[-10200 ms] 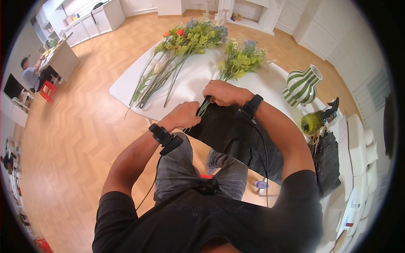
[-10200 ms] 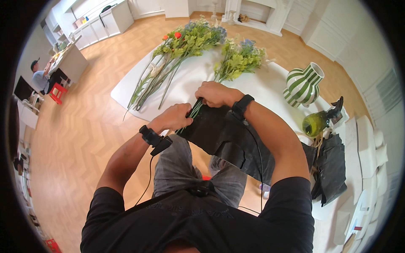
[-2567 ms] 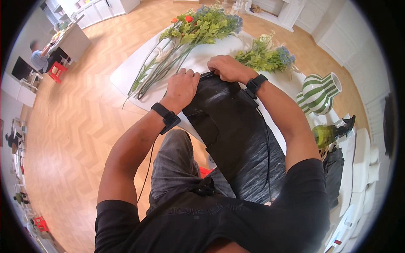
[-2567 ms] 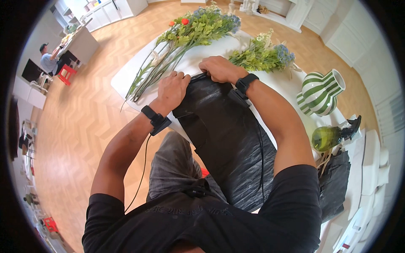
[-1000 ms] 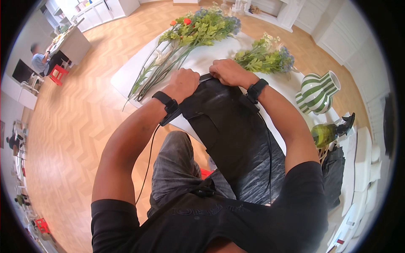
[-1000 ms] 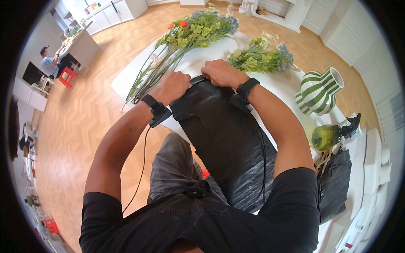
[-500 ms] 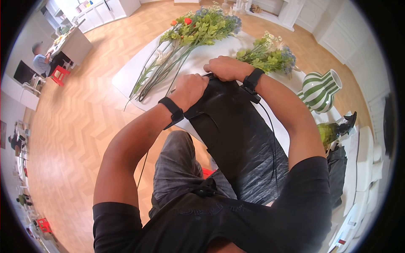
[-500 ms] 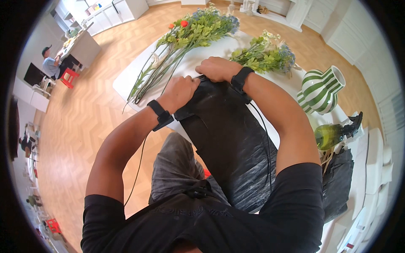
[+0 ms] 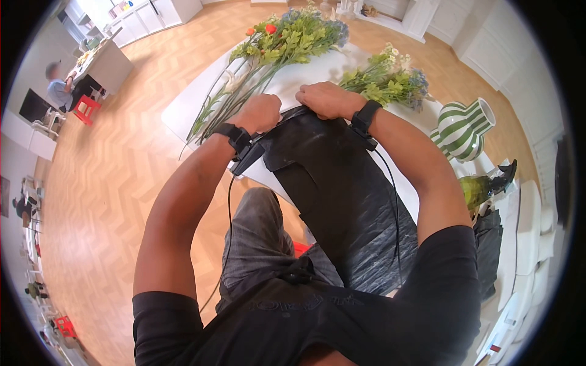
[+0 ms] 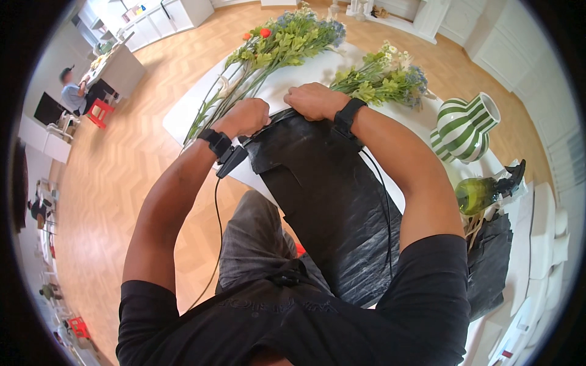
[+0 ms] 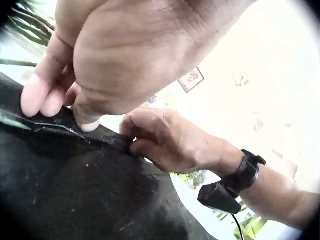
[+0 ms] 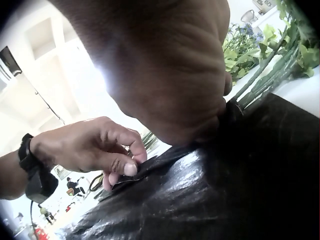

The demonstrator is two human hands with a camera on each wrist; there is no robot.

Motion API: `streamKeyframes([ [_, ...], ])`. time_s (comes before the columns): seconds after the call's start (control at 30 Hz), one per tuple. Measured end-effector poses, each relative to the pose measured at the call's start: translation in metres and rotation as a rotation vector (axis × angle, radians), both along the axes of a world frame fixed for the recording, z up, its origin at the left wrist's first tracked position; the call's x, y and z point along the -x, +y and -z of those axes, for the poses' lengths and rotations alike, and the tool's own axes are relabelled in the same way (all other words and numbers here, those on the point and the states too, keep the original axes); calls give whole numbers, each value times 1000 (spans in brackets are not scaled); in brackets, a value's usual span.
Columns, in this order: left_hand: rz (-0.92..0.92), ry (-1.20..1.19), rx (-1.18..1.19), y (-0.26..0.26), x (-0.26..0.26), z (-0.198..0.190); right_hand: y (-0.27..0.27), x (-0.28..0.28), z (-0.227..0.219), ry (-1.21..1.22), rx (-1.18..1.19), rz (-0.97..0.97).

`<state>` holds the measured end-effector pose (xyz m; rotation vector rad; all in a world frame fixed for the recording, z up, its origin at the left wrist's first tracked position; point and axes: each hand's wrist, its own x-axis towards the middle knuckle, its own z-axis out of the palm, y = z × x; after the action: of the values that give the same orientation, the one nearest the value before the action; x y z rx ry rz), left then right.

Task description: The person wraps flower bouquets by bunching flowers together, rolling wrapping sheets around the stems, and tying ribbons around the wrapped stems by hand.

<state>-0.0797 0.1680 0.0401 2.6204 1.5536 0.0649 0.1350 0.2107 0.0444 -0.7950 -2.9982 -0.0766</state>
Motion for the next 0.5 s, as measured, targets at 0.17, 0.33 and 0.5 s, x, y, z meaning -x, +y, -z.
streamKeyframes([
  [0.17,-121,-216,460,-5,4,-28,2,0,1,-21,-5,-38],
  [0.33,92,52,186,4,2,-14,2,-1,1,-8,16,-22],
  [0.5,82,83,113,-5,-5,-11,2,-6,7,38,33,-37],
])
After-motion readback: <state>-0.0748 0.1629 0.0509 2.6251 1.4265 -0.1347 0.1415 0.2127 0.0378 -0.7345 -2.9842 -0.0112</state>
